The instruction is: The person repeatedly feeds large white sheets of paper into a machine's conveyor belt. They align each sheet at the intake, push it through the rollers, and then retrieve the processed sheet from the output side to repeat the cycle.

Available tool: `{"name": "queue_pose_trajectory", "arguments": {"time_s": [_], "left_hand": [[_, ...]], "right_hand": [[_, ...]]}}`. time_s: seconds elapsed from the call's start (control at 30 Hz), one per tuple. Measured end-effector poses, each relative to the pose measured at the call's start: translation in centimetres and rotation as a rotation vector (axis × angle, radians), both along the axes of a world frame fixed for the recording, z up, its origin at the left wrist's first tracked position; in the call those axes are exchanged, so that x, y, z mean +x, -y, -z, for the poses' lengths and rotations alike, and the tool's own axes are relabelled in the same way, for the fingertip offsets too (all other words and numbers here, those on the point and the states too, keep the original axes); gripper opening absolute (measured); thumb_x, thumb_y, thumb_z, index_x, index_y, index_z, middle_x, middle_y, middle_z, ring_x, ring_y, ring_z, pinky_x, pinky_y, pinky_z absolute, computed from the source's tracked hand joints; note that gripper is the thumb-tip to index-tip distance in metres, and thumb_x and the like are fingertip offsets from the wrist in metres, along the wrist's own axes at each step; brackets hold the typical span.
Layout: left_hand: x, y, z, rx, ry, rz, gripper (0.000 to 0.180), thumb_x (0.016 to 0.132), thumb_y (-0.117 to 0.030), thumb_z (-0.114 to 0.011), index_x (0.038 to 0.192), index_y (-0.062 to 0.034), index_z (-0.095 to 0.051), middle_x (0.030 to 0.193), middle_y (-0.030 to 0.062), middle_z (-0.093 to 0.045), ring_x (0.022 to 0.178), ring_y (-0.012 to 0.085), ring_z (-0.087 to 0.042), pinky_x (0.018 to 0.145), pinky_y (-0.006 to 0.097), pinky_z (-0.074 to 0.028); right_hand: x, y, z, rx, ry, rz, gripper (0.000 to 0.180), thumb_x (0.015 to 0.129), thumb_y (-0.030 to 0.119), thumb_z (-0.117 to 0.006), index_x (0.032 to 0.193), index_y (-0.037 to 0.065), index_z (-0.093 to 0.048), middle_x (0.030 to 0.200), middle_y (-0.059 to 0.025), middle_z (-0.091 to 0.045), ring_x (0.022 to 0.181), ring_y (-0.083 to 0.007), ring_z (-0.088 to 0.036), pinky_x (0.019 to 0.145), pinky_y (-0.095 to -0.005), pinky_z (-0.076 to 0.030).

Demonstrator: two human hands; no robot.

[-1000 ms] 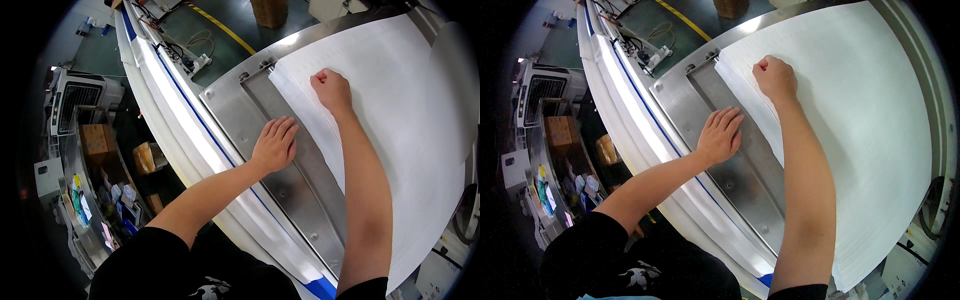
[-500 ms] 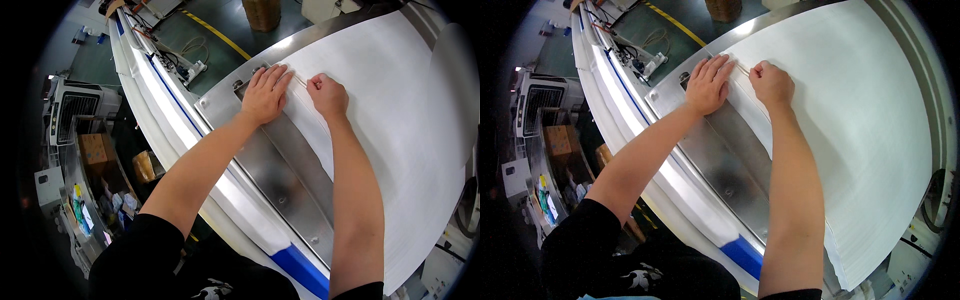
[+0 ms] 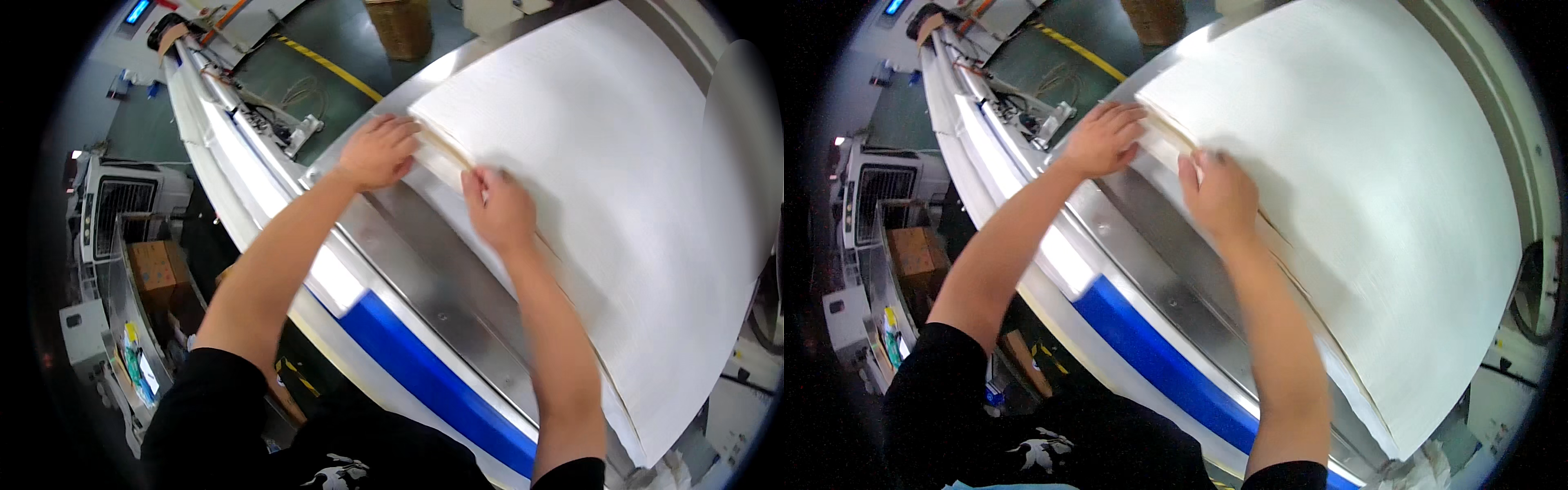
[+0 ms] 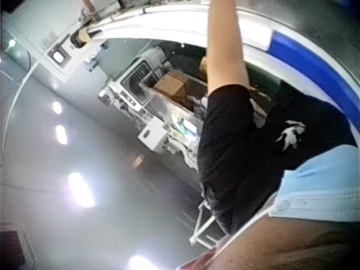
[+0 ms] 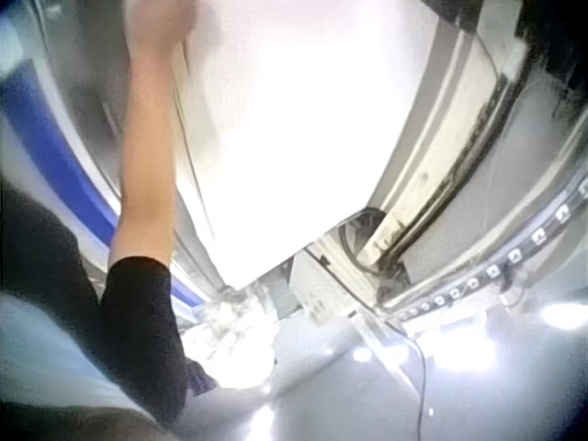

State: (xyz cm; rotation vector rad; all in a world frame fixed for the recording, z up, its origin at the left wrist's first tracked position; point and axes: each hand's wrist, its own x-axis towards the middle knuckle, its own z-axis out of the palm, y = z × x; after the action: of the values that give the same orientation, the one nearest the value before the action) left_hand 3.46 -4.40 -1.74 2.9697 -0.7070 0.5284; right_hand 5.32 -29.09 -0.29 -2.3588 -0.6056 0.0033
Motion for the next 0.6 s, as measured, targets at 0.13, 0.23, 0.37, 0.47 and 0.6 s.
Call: {"name": "queue_pose_trajectory", "arguments": {"time_s": [0.13, 0.23, 0.37, 0.47, 0.6], "left_hand": [[-0.2, -0.3, -1.8, 0.100, -0.298, -0.038, 0.034, 0.073, -0.018, -0.067, 0.103, -0.0073, -0.054, 0.109, 0.0114, -0.059, 0.105, 0.0294, -0.054, 0.096, 0.041, -0.039], [0.0, 1.6, -3.7, 0.437, -0.441, -0.231, 0.053, 0.072, -0.016, -0.067, 0.122, -0.0120, -0.050, 0.125, 0.0119, -0.053, 0.119, 0.0270, -0.048, 0.104, 0.043, -0.033], [2.2, 7.3, -5.5, 0.683, -0.597, -0.269, 0.054, 0.073, -0.016, -0.064, 0.125, -0.0165, -0.050, 0.118, 0.0096, -0.057, 0.111, 0.0252, -0.055, 0.100, 0.040, -0.037], [4.1, 10.3, -4.1, 0.885, -0.658, -0.328, 0.044, 0.074, -0.010, -0.062, 0.118, -0.0171, -0.059, 0.108, 0.0084, -0.063, 0.102, 0.0263, -0.060, 0.086, 0.039, -0.048], [5.0, 4.0, 1.3, 0.681, -0.468, -0.153, 0.036, 0.078, 0.000, -0.055, 0.110, -0.0141, -0.064, 0.099, 0.0114, -0.065, 0.091, 0.0307, -0.063, 0.080, 0.041, -0.050]], "right_hand": [[-7.6, 10.7, 0.9, -0.213, 0.122, 0.265, 0.031, 0.089, 0.034, -0.050, 0.084, 0.006, -0.064, 0.081, -0.0127, -0.062, 0.076, -0.0324, -0.060, 0.072, -0.0450, -0.047], [-12.5, 21.6, 1.1, -0.479, -0.049, 0.447, 0.039, 0.093, 0.037, -0.043, 0.093, 0.006, -0.066, 0.094, -0.0144, -0.065, 0.091, -0.0314, -0.060, 0.084, -0.0449, -0.043], [-18.7, 39.7, 1.5, -0.744, -0.236, 0.660, 0.047, 0.094, 0.042, -0.036, 0.092, 0.010, -0.070, 0.092, -0.0137, -0.067, 0.092, -0.0286, -0.062, 0.094, -0.0473, -0.038], [-23.0, 50.7, 0.4, -0.851, -0.307, 0.820, 0.056, 0.096, 0.045, -0.028, 0.090, 0.008, -0.070, 0.086, -0.0144, -0.068, 0.094, -0.0281, -0.061, 0.100, -0.0472, -0.031], [-26.6, 63.4, -0.3, -0.944, -0.403, 0.907, 0.063, 0.096, 0.047, -0.021, 0.092, 0.007, -0.070, 0.088, -0.0161, -0.067, 0.096, -0.0293, -0.060, 0.107, -0.0453, -0.023]]}}
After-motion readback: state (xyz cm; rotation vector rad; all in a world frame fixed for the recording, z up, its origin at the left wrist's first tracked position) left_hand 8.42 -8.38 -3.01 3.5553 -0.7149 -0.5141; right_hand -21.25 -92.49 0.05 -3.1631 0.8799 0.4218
